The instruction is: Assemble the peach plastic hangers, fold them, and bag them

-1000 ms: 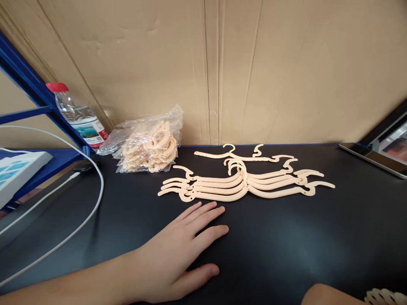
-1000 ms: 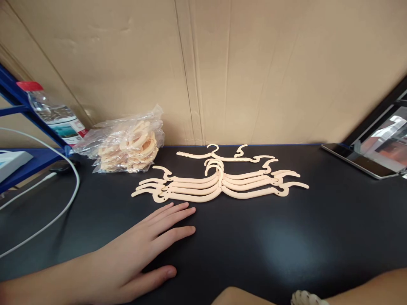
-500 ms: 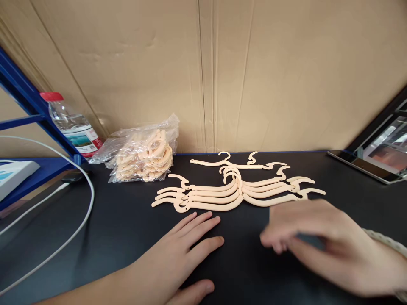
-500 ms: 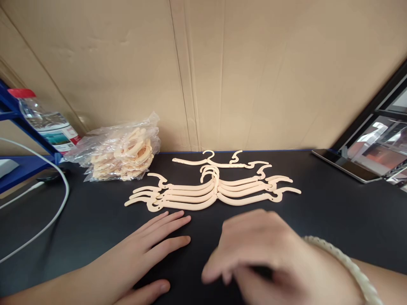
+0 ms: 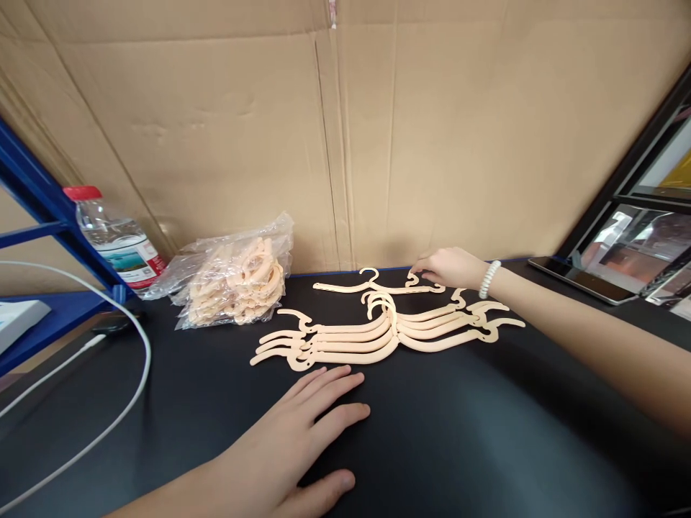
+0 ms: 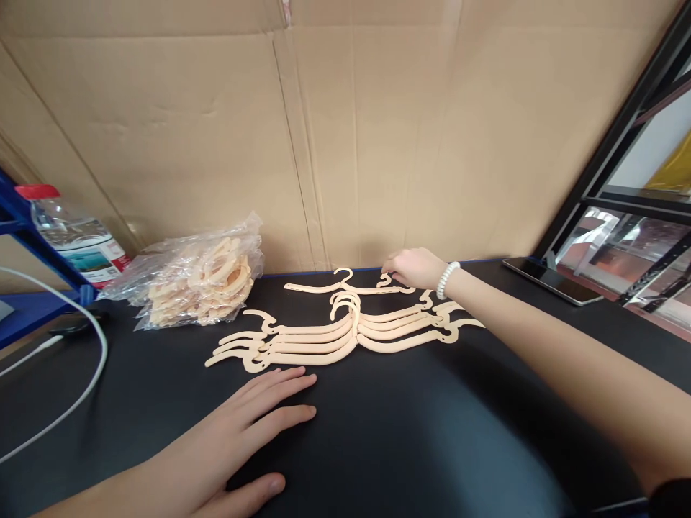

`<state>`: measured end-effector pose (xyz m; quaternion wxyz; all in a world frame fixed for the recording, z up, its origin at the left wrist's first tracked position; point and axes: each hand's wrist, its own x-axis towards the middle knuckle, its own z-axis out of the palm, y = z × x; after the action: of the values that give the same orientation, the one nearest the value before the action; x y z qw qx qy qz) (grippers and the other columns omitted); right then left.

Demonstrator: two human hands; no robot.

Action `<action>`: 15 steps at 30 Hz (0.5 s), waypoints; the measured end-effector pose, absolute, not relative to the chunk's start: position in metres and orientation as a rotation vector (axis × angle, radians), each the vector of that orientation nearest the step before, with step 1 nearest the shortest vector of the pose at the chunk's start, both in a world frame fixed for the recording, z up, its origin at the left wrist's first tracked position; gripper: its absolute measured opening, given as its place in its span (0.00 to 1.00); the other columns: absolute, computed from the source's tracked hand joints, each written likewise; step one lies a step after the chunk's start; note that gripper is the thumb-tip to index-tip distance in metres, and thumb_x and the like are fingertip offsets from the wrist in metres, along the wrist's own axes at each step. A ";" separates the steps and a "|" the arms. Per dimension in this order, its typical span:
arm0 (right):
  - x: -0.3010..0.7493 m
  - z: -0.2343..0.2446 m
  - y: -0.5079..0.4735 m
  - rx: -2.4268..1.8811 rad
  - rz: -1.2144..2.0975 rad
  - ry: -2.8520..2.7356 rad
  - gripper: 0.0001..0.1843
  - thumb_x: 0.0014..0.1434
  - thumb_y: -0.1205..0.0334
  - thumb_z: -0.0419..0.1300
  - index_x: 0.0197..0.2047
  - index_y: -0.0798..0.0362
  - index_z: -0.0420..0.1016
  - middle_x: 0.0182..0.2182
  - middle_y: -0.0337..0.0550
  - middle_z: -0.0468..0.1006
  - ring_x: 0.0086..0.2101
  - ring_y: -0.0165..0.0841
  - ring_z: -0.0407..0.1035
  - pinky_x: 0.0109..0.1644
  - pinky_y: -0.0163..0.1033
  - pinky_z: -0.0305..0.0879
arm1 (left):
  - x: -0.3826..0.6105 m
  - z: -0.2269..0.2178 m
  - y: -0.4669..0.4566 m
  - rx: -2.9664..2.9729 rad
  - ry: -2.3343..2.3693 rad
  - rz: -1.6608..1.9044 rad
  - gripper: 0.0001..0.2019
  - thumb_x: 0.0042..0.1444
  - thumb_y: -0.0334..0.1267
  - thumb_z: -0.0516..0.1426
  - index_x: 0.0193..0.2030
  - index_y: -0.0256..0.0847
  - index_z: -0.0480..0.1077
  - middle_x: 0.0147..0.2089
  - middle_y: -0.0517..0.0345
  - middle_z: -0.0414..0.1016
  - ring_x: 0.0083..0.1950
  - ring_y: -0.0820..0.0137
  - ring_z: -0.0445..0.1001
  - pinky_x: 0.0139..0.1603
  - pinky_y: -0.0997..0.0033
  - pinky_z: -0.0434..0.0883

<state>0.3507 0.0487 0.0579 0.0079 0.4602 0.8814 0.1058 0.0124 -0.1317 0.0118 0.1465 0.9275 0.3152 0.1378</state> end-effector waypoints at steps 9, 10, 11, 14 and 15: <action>0.333 0.049 0.062 1.306 0.273 2.715 0.14 0.62 0.68 0.57 0.48 0.50 0.79 0.47 0.47 0.79 0.44 0.38 0.74 0.34 0.35 0.62 | 0.013 0.012 -0.128 2.666 0.865 0.439 0.25 0.58 0.36 0.58 0.62 0.50 0.64 0.69 0.51 0.61 0.70 0.53 0.58 0.68 0.50 0.60; 0.333 0.050 0.062 1.311 0.273 2.715 0.13 0.62 0.68 0.57 0.47 0.50 0.80 0.46 0.47 0.79 0.43 0.38 0.74 0.34 0.35 0.61 | 0.013 0.012 -0.128 2.669 0.861 0.437 0.25 0.58 0.36 0.58 0.62 0.49 0.64 0.69 0.51 0.61 0.70 0.53 0.58 0.68 0.50 0.60; 0.333 0.050 0.062 1.317 0.271 2.717 0.13 0.62 0.67 0.57 0.45 0.50 0.81 0.45 0.47 0.79 0.42 0.38 0.74 0.33 0.35 0.61 | 0.013 0.012 -0.128 2.671 0.860 0.434 0.24 0.58 0.37 0.58 0.62 0.49 0.64 0.69 0.51 0.61 0.70 0.53 0.58 0.68 0.50 0.60; 0.333 0.052 0.062 1.342 0.256 2.726 0.12 0.60 0.69 0.57 0.41 0.51 0.81 0.40 0.46 0.80 0.39 0.36 0.74 0.32 0.34 0.59 | 0.013 0.013 -0.128 2.671 0.867 0.417 0.24 0.58 0.37 0.58 0.62 0.49 0.65 0.69 0.51 0.61 0.70 0.53 0.58 0.68 0.50 0.60; 0.333 0.052 0.062 1.358 0.250 2.732 0.12 0.58 0.71 0.57 0.40 0.51 0.81 0.38 0.45 0.81 0.37 0.35 0.74 0.32 0.34 0.59 | 0.014 0.013 -0.128 2.670 0.870 0.412 0.24 0.58 0.37 0.58 0.62 0.49 0.65 0.69 0.51 0.61 0.70 0.53 0.57 0.68 0.50 0.60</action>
<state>0.3329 0.0618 0.0524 0.0403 0.4434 0.8917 0.0817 0.0135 -0.1284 0.0130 0.1511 0.9299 0.3031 0.1436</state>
